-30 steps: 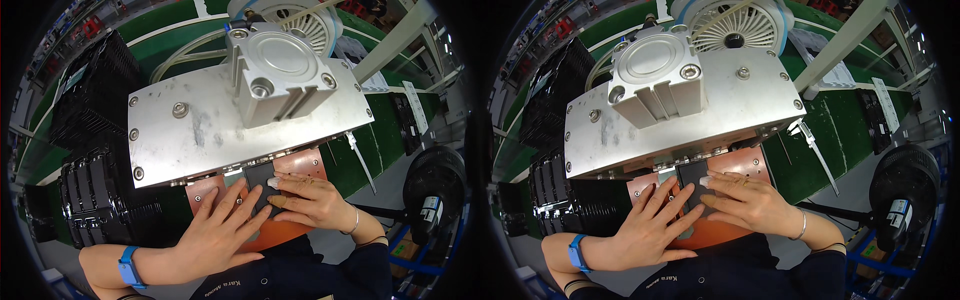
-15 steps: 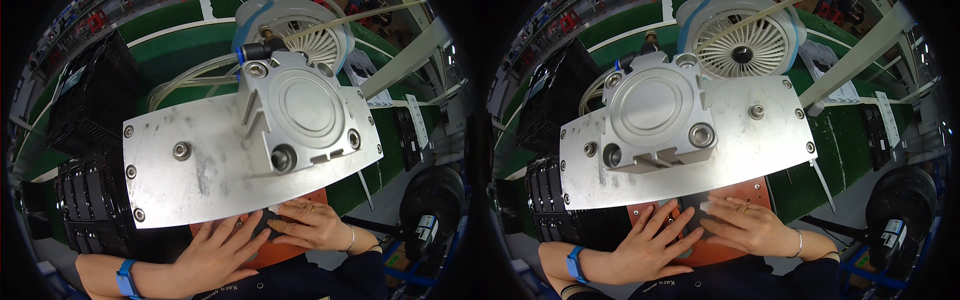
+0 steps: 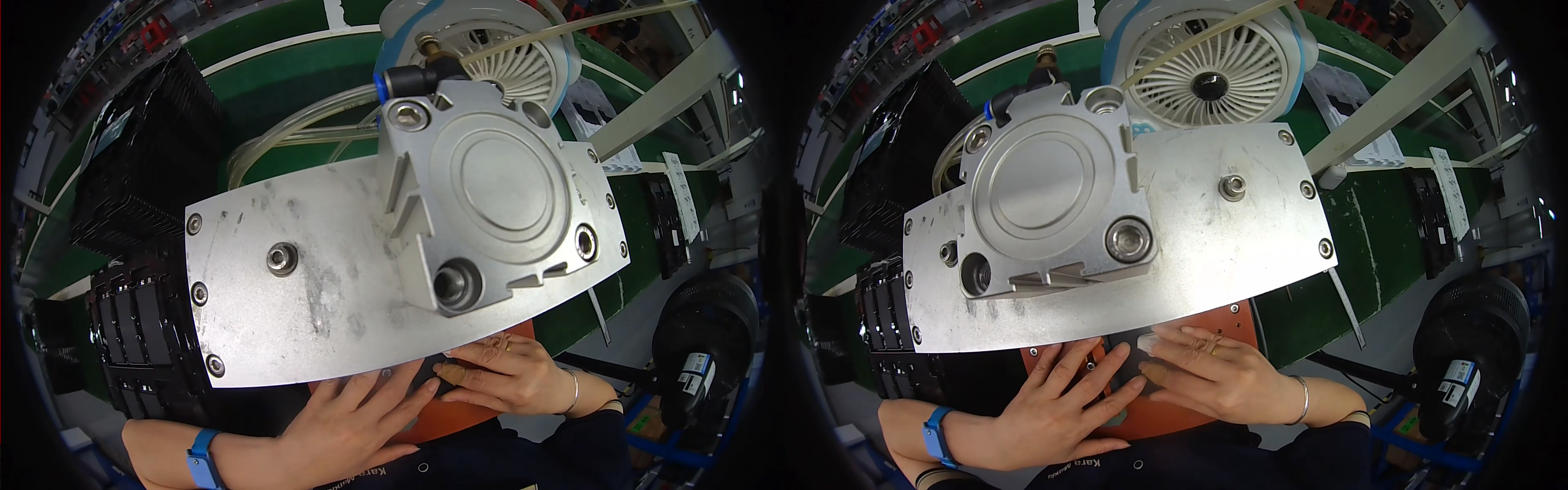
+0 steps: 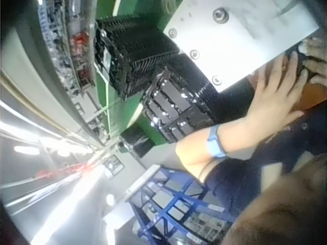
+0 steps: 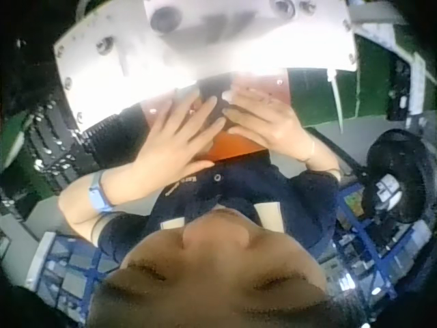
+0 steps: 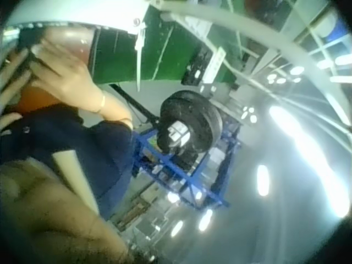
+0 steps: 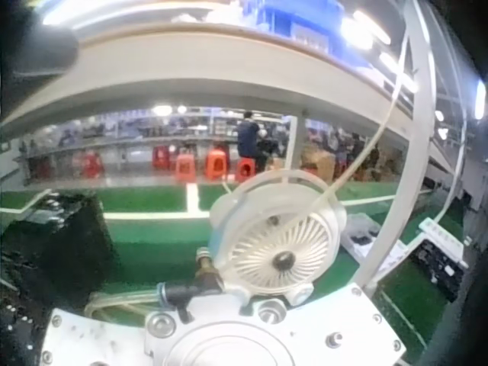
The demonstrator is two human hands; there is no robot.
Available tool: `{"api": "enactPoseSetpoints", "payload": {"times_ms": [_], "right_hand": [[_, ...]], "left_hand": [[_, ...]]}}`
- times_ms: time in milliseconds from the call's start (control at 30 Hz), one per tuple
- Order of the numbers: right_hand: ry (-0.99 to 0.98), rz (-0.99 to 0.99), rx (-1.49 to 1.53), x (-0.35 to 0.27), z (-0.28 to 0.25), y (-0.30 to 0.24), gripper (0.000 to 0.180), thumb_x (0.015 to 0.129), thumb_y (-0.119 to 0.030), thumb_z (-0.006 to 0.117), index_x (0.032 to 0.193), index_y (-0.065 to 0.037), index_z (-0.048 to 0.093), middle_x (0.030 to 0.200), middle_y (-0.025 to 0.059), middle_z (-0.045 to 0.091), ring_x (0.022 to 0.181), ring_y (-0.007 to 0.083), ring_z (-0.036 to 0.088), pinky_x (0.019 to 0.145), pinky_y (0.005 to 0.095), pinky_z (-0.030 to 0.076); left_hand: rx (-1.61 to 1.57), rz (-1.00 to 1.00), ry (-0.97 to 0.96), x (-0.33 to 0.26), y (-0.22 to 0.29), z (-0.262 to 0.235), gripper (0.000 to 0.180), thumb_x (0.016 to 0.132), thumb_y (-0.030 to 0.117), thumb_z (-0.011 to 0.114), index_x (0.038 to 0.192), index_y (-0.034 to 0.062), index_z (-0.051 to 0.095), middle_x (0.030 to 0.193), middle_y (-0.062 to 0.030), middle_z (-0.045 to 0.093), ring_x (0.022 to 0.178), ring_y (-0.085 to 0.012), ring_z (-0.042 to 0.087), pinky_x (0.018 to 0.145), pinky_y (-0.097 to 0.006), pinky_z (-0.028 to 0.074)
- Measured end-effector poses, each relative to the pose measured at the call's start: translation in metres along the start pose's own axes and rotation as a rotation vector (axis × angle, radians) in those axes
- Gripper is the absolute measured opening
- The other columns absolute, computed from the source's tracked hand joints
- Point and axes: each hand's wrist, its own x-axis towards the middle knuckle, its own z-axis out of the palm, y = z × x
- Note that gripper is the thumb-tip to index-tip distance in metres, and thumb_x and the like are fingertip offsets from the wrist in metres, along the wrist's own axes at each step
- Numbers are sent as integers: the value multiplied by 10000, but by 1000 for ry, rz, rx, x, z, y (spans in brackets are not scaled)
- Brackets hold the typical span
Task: The person places small black rectangular components into a silver and orange jig on a green workbench. They use a digital caliper to measure the components and then stack them into a black plastic tray. The process is repeated for multiple units in a continuous assembly loop.
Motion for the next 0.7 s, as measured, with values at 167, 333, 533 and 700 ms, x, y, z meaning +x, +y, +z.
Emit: {"api": "enactPoseSetpoints", "payload": {"times_ms": [167,333,533,700], "right_hand": [[-12,4,23,0,1,0,368,762,-247,787,1038,-15,710,1183,160,637,1163,316,612,968,388,526],[-102,139,106,4,-2,-22,308,866,-93,676,1157,-11,619,1347,191,512,1312,350,473,1053,457,432],[68,485,1109,3,-8,-26,510,916,33,532,1383,-52,348,1433,135,408,1415,275,327,1096,399,343],[175,820,1172,18,-16,-16,369,897,2,638,1201,-39,435,1145,90,558,1061,127,589,826,257,519]], "left_hand": [[17,11,12,-1,1,-1,697,830,593,636,1385,190,510,1497,-184,355,1386,-419,308,1045,-608,345],[-6,30,66,-3,-1,1,658,830,567,650,1335,157,552,1494,-190,357,1406,-430,278,1049,-595,348],[18,78,129,-2,-4,2,572,857,525,636,1275,138,580,1476,-181,381,1388,-406,315,1061,-571,358],[35,249,283,0,-5,4,440,871,407,666,1196,114,623,1319,-133,530,1227,-307,496,980,-471,428]]}}
